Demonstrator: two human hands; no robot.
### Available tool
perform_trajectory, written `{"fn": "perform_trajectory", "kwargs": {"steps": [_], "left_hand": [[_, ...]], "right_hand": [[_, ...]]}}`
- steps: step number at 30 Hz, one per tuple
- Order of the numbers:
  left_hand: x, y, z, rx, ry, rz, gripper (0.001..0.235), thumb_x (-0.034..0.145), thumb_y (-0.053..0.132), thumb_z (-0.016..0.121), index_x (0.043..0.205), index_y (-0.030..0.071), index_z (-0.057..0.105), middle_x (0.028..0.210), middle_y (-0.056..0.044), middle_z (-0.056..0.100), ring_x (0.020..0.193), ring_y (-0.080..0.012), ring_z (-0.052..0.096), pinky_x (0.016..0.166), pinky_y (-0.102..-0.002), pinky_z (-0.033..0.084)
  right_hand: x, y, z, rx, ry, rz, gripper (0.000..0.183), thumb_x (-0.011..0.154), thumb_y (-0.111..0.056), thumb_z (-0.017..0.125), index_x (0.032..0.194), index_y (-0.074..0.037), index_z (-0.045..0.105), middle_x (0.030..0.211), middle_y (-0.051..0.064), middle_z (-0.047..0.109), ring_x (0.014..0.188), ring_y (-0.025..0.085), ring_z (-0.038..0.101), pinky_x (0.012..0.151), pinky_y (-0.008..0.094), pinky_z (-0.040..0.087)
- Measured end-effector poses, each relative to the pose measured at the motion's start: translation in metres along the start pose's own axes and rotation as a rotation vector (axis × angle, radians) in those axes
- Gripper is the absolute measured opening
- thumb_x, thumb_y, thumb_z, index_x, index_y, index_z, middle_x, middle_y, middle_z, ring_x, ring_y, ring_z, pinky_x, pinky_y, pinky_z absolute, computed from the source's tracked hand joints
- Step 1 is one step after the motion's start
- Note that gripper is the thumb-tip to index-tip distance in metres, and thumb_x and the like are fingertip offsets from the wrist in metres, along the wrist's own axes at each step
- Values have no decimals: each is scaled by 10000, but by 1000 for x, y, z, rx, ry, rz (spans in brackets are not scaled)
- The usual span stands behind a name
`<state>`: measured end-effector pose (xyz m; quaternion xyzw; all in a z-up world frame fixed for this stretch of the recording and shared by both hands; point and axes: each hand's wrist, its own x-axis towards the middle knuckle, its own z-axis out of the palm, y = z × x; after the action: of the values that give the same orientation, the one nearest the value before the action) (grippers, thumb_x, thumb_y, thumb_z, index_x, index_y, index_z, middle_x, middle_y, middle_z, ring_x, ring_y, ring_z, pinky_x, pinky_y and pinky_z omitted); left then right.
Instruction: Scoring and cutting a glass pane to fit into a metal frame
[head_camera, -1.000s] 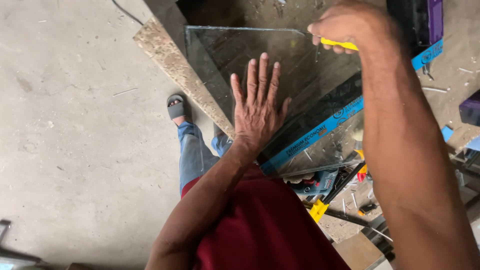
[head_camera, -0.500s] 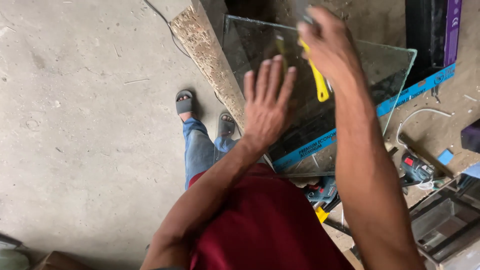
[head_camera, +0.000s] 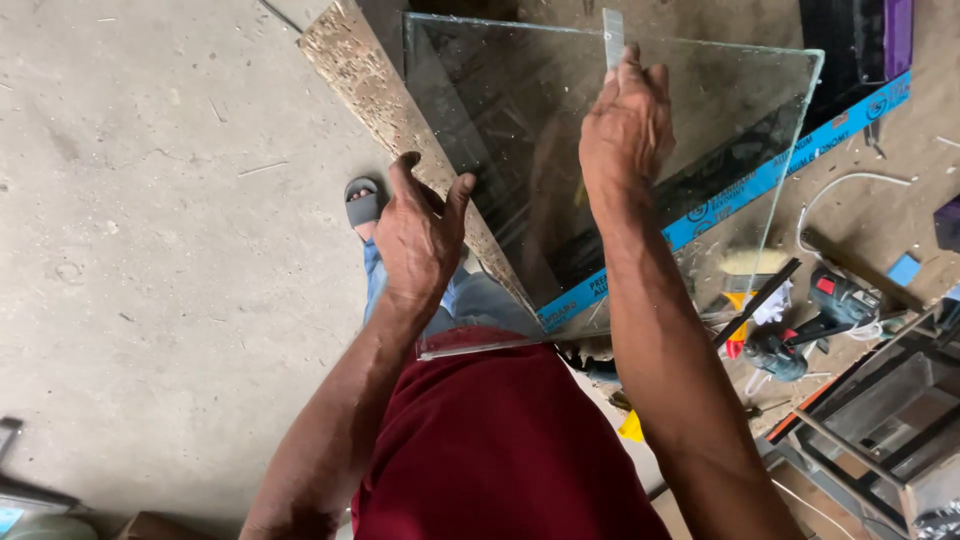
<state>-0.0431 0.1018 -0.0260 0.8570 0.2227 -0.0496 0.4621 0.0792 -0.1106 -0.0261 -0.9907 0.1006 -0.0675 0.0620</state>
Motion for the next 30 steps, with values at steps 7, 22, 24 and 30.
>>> {"fn": "perform_trajectory", "kwargs": {"steps": [7, 22, 24, 30], "left_hand": [[-1, -6, 6, 99, 15, 36, 691, 942, 680, 551, 1299, 97, 456, 610, -81, 679, 569, -339, 699, 415, -450, 456], [1, -3, -1, -2, -31, 27, 705, 934, 684, 507, 1313, 92, 450, 637, -31, 687, 681, -371, 729, 523, -508, 493], [1, -5, 2, -10, -48, 11, 703, 936, 678, 501, 1318, 90, 445, 660, -34, 709, 717, -389, 738, 568, -529, 512], [6, -7, 3, -62, -72, -46, 553, 955, 439, 620, 1383, 136, 444, 761, 1, 737, 770, -375, 733, 633, -537, 516]], "right_hand": [[-9, -23, 8, -78, -17, -92, 348, 1049, -234, 566, 1371, -105, 601, 1232, 66, 606, 1014, 331, 677, 752, 492, 570], [-25, -90, 17, -228, -89, -185, 435, 1000, -144, 635, 1409, -70, 508, 1169, 96, 578, 949, 328, 666, 608, 485, 605], [-32, -102, 19, -221, -113, -194, 464, 999, -168, 655, 1429, -70, 512, 1222, 105, 591, 947, 330, 654, 622, 472, 604], [-42, -134, 20, -134, -58, -254, 404, 937, -89, 682, 1328, -86, 580, 1353, 57, 615, 849, 387, 744, 556, 529, 586]]}}
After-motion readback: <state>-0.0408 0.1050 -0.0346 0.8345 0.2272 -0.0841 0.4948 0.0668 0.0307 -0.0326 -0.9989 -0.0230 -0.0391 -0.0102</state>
